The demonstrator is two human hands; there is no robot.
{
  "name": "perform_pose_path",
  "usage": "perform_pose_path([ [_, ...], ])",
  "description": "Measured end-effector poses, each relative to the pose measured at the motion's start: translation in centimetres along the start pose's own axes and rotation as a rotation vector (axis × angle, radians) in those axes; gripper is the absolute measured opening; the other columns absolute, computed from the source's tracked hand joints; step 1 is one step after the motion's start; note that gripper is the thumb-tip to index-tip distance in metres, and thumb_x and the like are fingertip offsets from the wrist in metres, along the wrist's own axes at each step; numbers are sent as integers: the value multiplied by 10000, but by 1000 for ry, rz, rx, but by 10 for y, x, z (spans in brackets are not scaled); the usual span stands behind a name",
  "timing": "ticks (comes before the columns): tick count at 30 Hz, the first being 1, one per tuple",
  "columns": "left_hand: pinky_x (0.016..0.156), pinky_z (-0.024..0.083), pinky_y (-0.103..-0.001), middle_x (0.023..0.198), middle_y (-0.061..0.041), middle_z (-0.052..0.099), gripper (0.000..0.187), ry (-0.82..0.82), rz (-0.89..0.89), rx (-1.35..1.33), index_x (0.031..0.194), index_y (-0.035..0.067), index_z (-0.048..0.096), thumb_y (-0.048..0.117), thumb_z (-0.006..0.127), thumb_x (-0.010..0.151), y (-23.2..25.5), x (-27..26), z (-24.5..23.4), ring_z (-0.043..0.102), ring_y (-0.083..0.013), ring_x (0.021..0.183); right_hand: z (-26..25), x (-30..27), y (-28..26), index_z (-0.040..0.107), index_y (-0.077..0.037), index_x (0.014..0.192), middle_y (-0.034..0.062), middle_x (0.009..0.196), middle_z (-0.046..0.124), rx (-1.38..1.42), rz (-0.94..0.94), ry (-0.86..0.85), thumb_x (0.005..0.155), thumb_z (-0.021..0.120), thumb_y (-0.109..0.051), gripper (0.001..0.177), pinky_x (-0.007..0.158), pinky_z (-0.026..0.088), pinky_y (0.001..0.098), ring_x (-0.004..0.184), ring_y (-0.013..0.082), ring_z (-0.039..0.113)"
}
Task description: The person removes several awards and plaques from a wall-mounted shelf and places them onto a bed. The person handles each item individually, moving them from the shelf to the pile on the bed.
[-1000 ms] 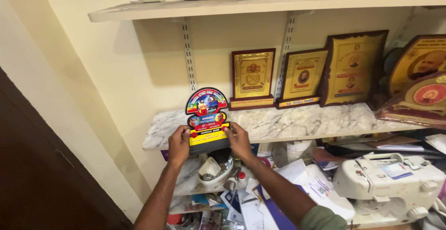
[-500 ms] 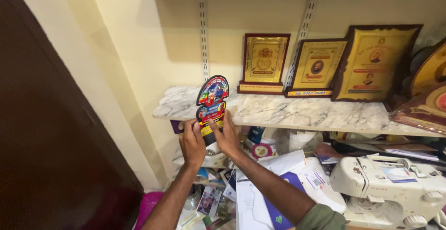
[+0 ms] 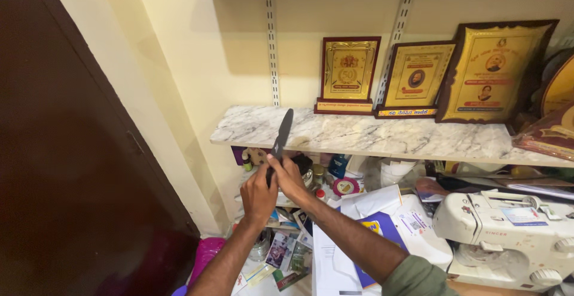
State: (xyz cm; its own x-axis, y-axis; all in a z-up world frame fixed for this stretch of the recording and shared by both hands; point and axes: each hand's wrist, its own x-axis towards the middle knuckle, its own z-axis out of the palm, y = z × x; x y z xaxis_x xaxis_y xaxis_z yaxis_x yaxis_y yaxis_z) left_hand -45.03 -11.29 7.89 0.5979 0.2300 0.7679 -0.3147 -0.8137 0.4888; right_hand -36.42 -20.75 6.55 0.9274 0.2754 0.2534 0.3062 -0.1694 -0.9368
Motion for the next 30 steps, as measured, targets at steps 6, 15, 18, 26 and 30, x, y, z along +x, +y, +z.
perform_pose_path([
  [6, 815, 567, -462, 1107, -220, 735, 399, -137, 119, -140, 1197, 4, 692, 155, 745, 832, -3, 8, -35, 711, -415, 952, 8, -1, 6, 690, 39, 1000, 69, 780, 671, 291, -27, -35, 1063, 490, -393, 480, 596, 498, 348, 672, 171, 620],
  [15, 953, 486, -461, 1244, -301, 607, 472, 164, -75, -208, 1362, -106, 548, 164, 623, 982, -68, 25, -30, 627, -409, 1104, 6, -24, -16, 564, -29, 1320, 38, 1113, 695, 440, -198, -151, 1058, 525, -269, 357, 875, 524, 251, 993, 84, 640],
  [18, 916, 526, -415, 1116, -196, 728, 313, -38, -196, -312, 1260, -6, 650, 203, 571, 1040, -88, 25, -42, 703, -324, 1047, 10, -24, -6, 601, -5, 1284, 49, 1082, 679, 358, -277, -163, 1078, 548, -266, 337, 858, 528, 262, 980, 89, 624],
  [26, 817, 529, -377, 973, -165, 738, 228, 56, -258, -355, 1158, -7, 640, 170, 571, 1032, -94, 19, -62, 701, -250, 889, 14, -20, -18, 594, 2, 1288, 29, 1089, 695, 242, -262, -169, 1034, 605, -239, 351, 823, 542, 250, 970, 77, 640],
  [30, 818, 530, -371, 971, -163, 737, 212, 121, -307, -358, 1165, -7, 632, 150, 559, 1043, -102, 15, -74, 702, -243, 882, 26, -16, -16, 597, -1, 1272, 72, 1032, 729, 169, -236, -195, 973, 691, -155, 349, 767, 571, 262, 890, 95, 677],
])
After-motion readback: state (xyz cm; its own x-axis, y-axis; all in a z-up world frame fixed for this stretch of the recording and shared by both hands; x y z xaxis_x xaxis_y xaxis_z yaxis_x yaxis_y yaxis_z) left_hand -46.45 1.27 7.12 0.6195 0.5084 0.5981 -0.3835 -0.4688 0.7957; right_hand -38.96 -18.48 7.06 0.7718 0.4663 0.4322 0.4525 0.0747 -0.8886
